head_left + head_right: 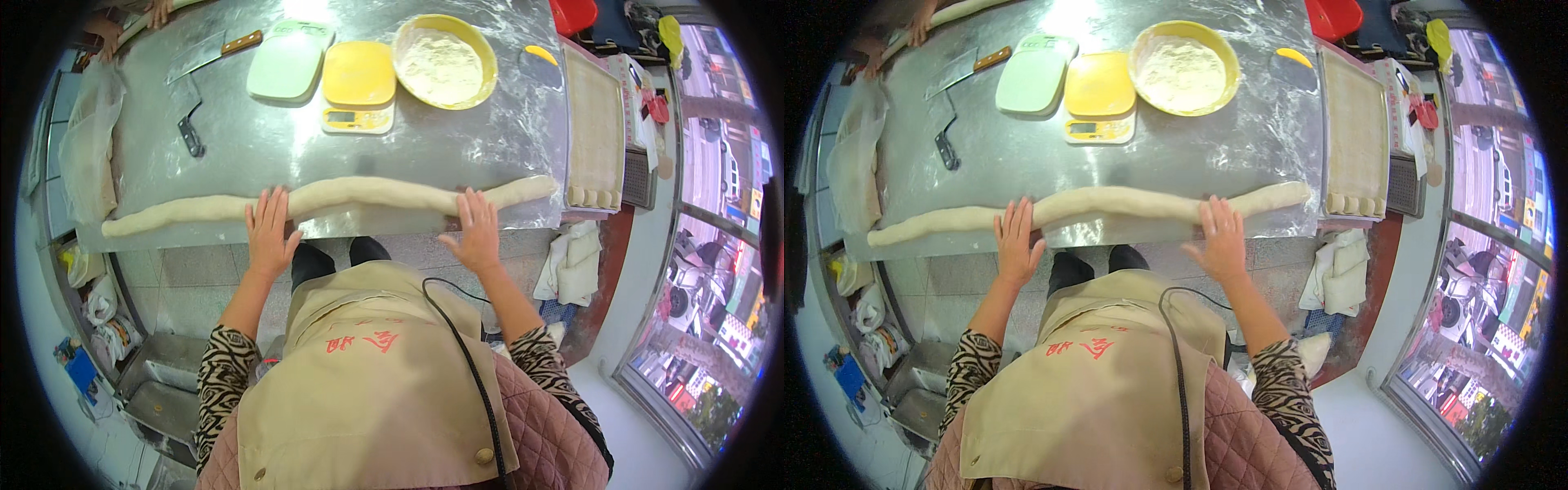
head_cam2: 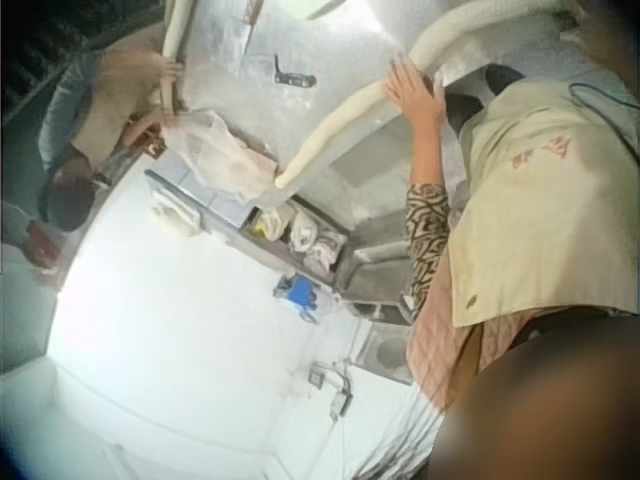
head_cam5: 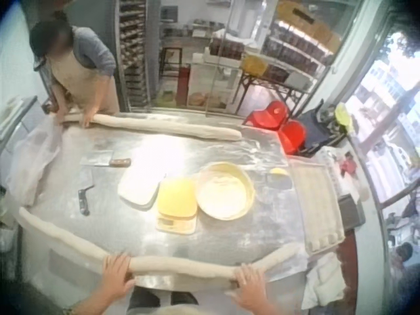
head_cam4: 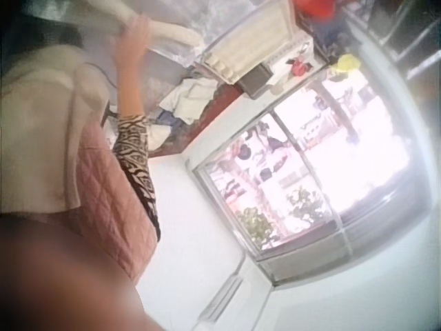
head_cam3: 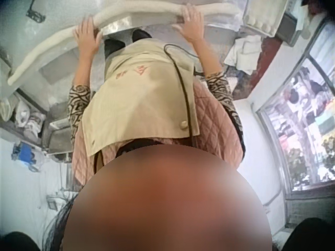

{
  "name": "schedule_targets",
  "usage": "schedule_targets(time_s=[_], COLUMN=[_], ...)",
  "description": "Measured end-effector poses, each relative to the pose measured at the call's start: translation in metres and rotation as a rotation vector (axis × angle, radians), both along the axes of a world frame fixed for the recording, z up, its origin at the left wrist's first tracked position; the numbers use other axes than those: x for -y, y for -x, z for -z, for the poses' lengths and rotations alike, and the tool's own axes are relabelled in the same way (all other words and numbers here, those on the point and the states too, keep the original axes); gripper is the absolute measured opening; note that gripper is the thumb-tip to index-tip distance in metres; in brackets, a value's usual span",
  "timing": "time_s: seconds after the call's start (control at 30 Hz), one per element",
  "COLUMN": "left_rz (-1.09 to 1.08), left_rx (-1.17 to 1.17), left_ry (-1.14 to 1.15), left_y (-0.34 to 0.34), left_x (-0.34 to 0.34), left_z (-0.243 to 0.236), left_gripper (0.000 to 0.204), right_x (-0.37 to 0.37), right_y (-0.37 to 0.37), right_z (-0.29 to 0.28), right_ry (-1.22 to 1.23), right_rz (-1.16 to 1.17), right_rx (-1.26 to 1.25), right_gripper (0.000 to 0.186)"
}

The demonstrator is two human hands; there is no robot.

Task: The person arranges small dough pieces on a tray, covers them with a cloth, then kneads and rolls a long dough log on a floured metal table. The person uses a knife to cut the log into smaller pieces.

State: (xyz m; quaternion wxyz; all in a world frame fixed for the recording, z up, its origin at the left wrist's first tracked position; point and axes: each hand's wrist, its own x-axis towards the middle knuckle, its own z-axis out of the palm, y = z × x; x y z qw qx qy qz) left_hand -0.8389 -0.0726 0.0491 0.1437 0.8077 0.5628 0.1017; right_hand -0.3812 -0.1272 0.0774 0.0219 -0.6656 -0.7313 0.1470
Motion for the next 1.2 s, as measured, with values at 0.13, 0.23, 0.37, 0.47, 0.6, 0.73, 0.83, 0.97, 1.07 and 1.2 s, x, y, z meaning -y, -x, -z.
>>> schedule_targets(time_s=[0.13,0.23,0.37,0.47,0.6,0.73,0.83,0.97,1.07,1.2], left_rz=[0.006,-0.153,-0.123,0.030,0.044,0.071,0.031,-0.177,-0.250,-0.447], left_rx=[-0.114,-0.137,-0.198,-0.129,-0.042,0.121,0.613,1.215,1.599,1.821], left_ry=[-0.108,-0.190,-0.239,-0.098,-0.120,-0.208,-0.008,0.576,0.803,1.045], left_y=[-0.001,-0.014,-0.040,-0.075,-0.097,-0.108,-0.135,-0.170,-0.163,-0.123], left_x=[-0.042,-0.091,-0.090,-0.063,-0.069,-0.082,-0.065,-0.040,-0.037,-0.054], left_z=[0.019,0.039,0.029,0.017,0.013,0.010,-0.003,-0.021,-0.023,-0.018], left_gripper=[0.072,0.071,0.069,0.070,0.072,0.057,0.042,0.033,0.033,0.039], right_x=[-0.037,-0.105,-0.119,-0.081,-0.088,-0.181,-0.272,-0.339,-0.356,-0.345], right_y=[-0.004,-0.031,-0.094,-0.125,-0.129,-0.083,-0.035,-0.002,-0.022,-0.028], right_z=[0.021,0.047,0.032,0.013,0.000,-0.015,-0.011,0.035,0.048,0.004], right_ry=[-0.179,-0.323,-0.353,-0.215,-0.203,-0.510,-0.265,0.025,0.086,0.274], right_rz=[0.076,0.146,0.035,-0.057,-0.017,-0.016,-0.038,-0.306,-0.304,0.262], right_rx=[-0.037,0.013,-0.106,0.021,0.003,-0.107,-0.110,0.219,0.288,-0.487], right_gripper=[0.088,0.085,0.075,0.070,0.062,0.055,0.049,0.033,0.027,0.027])
